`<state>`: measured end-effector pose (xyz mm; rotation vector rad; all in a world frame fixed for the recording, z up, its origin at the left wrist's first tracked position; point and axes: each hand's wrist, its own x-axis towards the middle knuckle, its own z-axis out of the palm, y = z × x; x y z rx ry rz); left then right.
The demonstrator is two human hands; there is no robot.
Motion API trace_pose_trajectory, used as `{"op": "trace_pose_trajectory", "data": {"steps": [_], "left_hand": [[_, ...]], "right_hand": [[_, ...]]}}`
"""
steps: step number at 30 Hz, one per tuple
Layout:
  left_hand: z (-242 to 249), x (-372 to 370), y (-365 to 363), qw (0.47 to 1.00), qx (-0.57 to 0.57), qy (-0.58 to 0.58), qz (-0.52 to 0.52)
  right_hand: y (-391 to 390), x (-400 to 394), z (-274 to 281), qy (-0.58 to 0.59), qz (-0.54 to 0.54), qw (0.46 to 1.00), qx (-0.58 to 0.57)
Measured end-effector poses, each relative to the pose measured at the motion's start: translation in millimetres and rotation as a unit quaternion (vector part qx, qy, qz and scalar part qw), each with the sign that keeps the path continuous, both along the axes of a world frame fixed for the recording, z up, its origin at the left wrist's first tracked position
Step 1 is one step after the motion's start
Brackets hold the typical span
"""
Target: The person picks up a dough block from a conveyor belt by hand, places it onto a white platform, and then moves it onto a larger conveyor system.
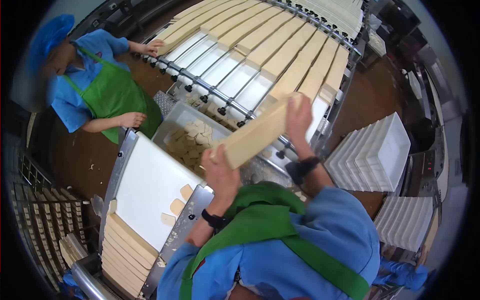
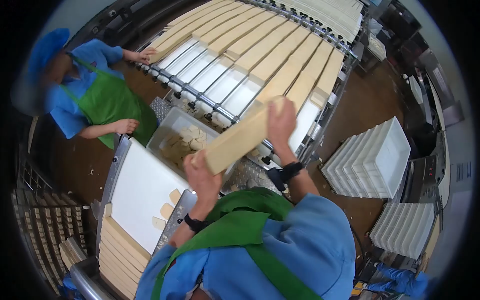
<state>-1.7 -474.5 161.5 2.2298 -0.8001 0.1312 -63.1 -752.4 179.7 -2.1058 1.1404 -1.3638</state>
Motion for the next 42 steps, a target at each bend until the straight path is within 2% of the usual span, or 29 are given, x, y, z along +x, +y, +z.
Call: {"op": "trace_pose_trajectory", "data": {"steps": [2,4,8,11,15,18,20,22,26,29,32,35,38,41,42], "left_hand": [[21,-25,-39,0.996,0.019,0.039,-0.084],[34,-45,-69,0.979,0.04,0.111,-0.166],[30,-78,-112,0.938,0.07,0.227,-0.253],[18,-88,-133,0.886,0.086,0.342,-0.3],[-7,-84,-150,0.879,0.083,0.379,-0.278],[-16,-74,-160,0.863,0.054,0.434,-0.253],[-29,-76,-164,0.858,0.02,0.455,-0.239],[-24,-78,-167,0.861,0.031,0.451,-0.231],[-24,-79,-172,0.871,0.044,0.434,-0.224],[-25,-80,-174,0.873,0.039,0.434,-0.22],[-13,-80,-179,0.883,0.058,0.409,-0.221],[-18,-84,-187,0.896,0.051,0.382,-0.219],[-10,-85,-193,0.896,0.065,0.379,-0.223],[-24,-92,-200,0.911,0.05,0.347,-0.218],[-30,-94,-206,0.913,0.036,0.346,-0.212]], "right_hand": [[-57,-46,-4,0.026,-0.056,0.998,0.011],[-102,-80,-16,0.027,-0.064,0.996,0.056],[-163,-117,-48,0.083,-0.042,0.987,0.134],[-195,-121,-55,0.242,0.028,0.959,0.143],[-277,-118,-95,0.43,0.122,0.883,0.139],[-336,-120,-85,0.469,0.169,0.846,0.192],[-348,-122,-82,0.441,0.166,0.869,0.153],[-346,-125,-87,0.449,0.13,0.884,0.011],[-366,-107,-118,0.486,0.088,0.869,0.017],[-347,-101,-83,0.594,0.094,0.79,-0.117],[-332,-105,-59,0.516,0.096,0.834,-0.169],[-326,-109,-65,0.528,0.057,0.836,-0.137],[-330,-112,-61,0.483,0.049,0.854,-0.187],[-306,-116,-38,0.448,-0.045,0.889,-0.076],[-296,-120,-35,0.432,-0.042,0.899,-0.064]]}}
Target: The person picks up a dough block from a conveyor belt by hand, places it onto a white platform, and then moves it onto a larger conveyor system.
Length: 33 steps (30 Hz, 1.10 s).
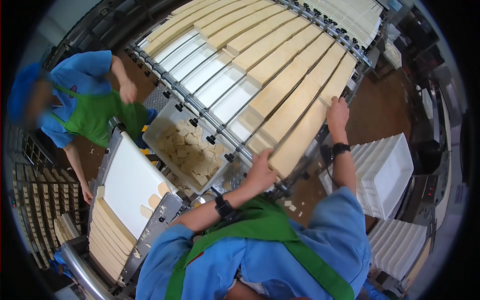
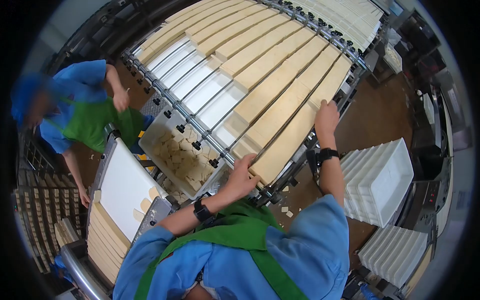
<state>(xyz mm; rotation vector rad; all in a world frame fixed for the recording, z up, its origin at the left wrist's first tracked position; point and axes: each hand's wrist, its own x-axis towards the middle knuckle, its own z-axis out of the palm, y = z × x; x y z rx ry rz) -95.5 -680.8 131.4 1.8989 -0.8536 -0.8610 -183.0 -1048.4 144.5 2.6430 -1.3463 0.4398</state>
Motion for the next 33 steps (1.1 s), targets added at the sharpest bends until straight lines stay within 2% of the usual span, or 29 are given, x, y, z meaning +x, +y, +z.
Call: {"op": "trace_pose_trajectory", "data": {"steps": [2,4,6,8,10,11,13,16,20,22,27,30,32,33], "left_hand": [[-9,-6,-16,1.0,-0.023,0.003,0.021],[-5,-10,-29,0.999,0.007,-0.004,0.044],[-4,-14,-36,0.998,0.018,-0.009,0.056],[-7,-16,-35,0.998,0.014,-0.011,0.063],[-4,-16,-34,0.996,-0.001,0.019,0.09],[-4,-15,-35,0.994,-0.009,0.032,0.102],[-14,-17,-36,0.993,-0.036,-0.019,0.108],[-20,-17,-34,0.994,-0.049,-0.032,0.089],[-33,-12,-29,0.995,-0.078,-0.025,0.049],[-24,-6,-24,0.996,-0.084,-0.017,0.036],[33,12,20,0.999,-0.046,-0.008,-0.002],[36,43,60,0.995,-0.032,-0.06,0.076],[25,70,89,0.967,-0.096,-0.113,0.206],[16,84,104,0.945,-0.084,-0.194,0.25]], "right_hand": [[23,-14,2,-0.034,-0.002,0.999,0.025],[44,-27,-10,-0.08,0.062,0.994,0.03],[85,-36,-6,-0.139,0.176,0.973,0.061],[128,-47,-22,-0.154,0.238,0.947,0.151],[170,-58,-31,-0.118,0.249,0.926,0.258],[185,-61,-33,-0.104,0.25,0.925,0.267],[204,-64,-31,-0.075,0.246,0.925,0.279],[202,-65,-28,-0.014,0.222,0.937,0.269],[201,-64,-30,-0.003,0.219,0.943,0.25],[207,-58,-28,-0.016,0.209,0.947,0.245],[224,-44,-38,0.082,0.231,0.962,0.123],[236,-37,-43,0.112,0.226,0.966,0.06],[245,-30,-41,0.102,0.215,0.97,0.055],[251,-27,-33,0.086,0.209,0.972,0.066]]}}
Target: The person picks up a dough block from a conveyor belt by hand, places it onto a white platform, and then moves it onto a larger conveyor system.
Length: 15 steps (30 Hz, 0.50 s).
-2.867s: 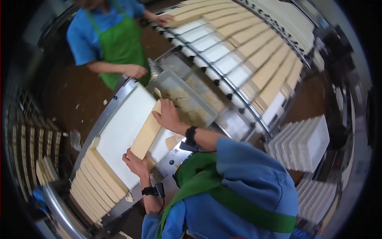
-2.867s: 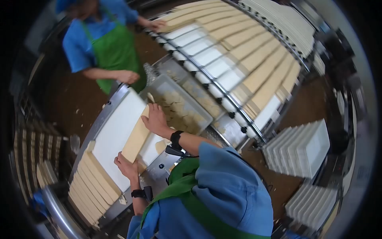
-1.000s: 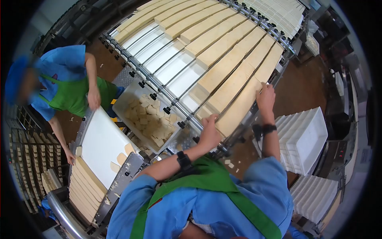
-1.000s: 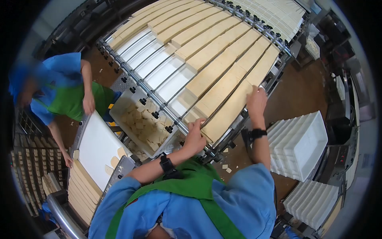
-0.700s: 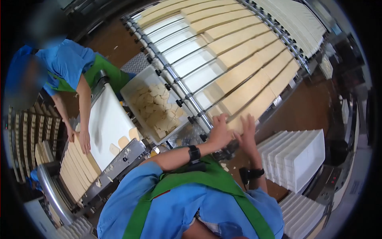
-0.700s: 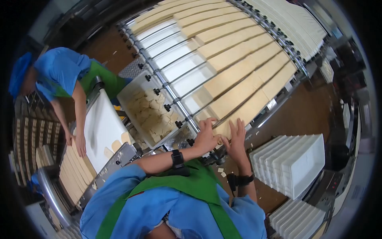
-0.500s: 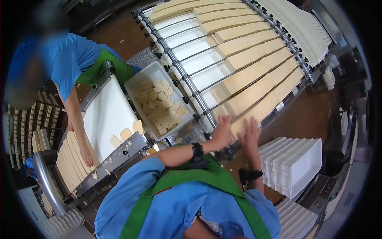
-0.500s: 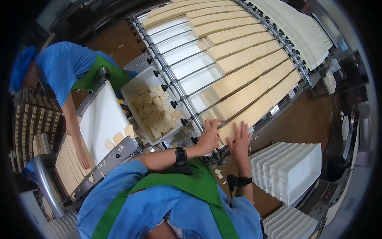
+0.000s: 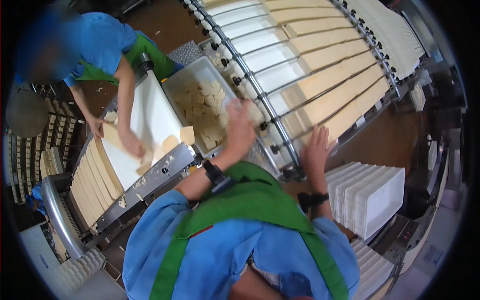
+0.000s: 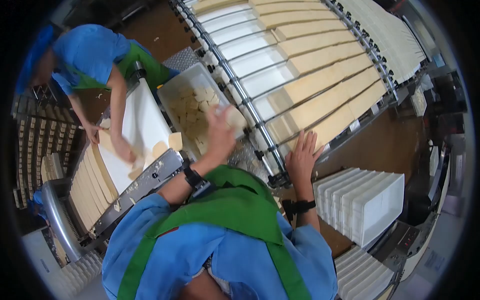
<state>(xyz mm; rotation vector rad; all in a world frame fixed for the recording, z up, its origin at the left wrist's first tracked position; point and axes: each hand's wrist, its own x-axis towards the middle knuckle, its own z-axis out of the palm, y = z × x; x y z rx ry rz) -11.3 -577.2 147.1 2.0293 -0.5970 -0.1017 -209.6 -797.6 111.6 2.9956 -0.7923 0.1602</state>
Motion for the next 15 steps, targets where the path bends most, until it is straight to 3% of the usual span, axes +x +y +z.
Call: {"op": "trace_pose_trajectory", "data": {"steps": [1,3,10,13,15], "left_hand": [[-10,14,16,0.995,0.02,-0.077,0.056],[-26,31,52,0.985,0.087,-0.078,0.123],[-65,21,189,0.967,0.059,-0.048,0.241],[-77,9,257,0.943,0.06,-0.08,0.316],[-88,5,306,0.896,0.089,-0.088,0.425]], "right_hand": [[3,4,6,-0.015,-0.008,1.0,0.011],[1,8,2,0.007,-0.036,0.999,0.001],[-11,10,-14,0.06,-0.072,0.994,-0.047],[-9,14,0,0.172,-0.109,0.978,-0.043],[-6,27,11,0.144,-0.092,0.984,-0.055]]}}
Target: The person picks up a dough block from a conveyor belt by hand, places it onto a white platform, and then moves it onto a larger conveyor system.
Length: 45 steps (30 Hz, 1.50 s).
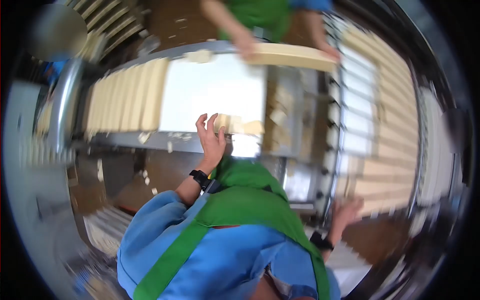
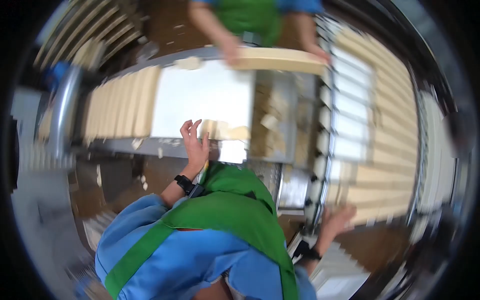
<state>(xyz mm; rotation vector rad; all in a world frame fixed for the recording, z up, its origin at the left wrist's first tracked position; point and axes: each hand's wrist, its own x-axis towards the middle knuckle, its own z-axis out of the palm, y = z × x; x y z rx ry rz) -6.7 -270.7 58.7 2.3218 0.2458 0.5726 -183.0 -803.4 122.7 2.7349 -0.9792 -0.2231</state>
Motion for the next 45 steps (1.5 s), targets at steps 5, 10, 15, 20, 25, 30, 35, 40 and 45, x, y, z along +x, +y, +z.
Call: {"op": "trace_pose_trajectory", "data": {"steps": [5,10,15,20,25,30,35,40,45], "left_hand": [[-47,-8,118,0.927,-0.004,0.086,0.365],[-69,-2,206,0.887,-0.02,0.125,0.445],[-75,7,251,0.918,-0.023,0.12,0.377],[-64,9,252,0.918,-0.057,0.138,0.368],[-51,17,250,0.909,-0.056,0.189,0.368],[-46,28,249,0.901,-0.039,0.234,0.364],[-41,32,247,0.911,-0.028,0.243,0.333],[-33,35,235,0.951,-0.005,0.25,0.179],[-41,51,221,0.948,0.036,0.312,0.047]], "right_hand": [[81,140,8,-0.308,0.313,0.895,0.08],[340,296,7,-0.188,0.511,0.745,0.385],[564,410,-66,-0.115,0.671,0.568,0.463],[719,497,-132,-0.118,0.686,0.591,0.407],[795,539,-145,0.004,0.633,0.649,0.423],[800,534,-138,0.005,0.662,0.641,0.389],[733,538,-132,-0.049,0.627,0.651,0.425],[586,541,-136,-0.046,0.569,0.721,0.394],[494,473,-176,-0.227,0.514,0.794,0.233]]}}
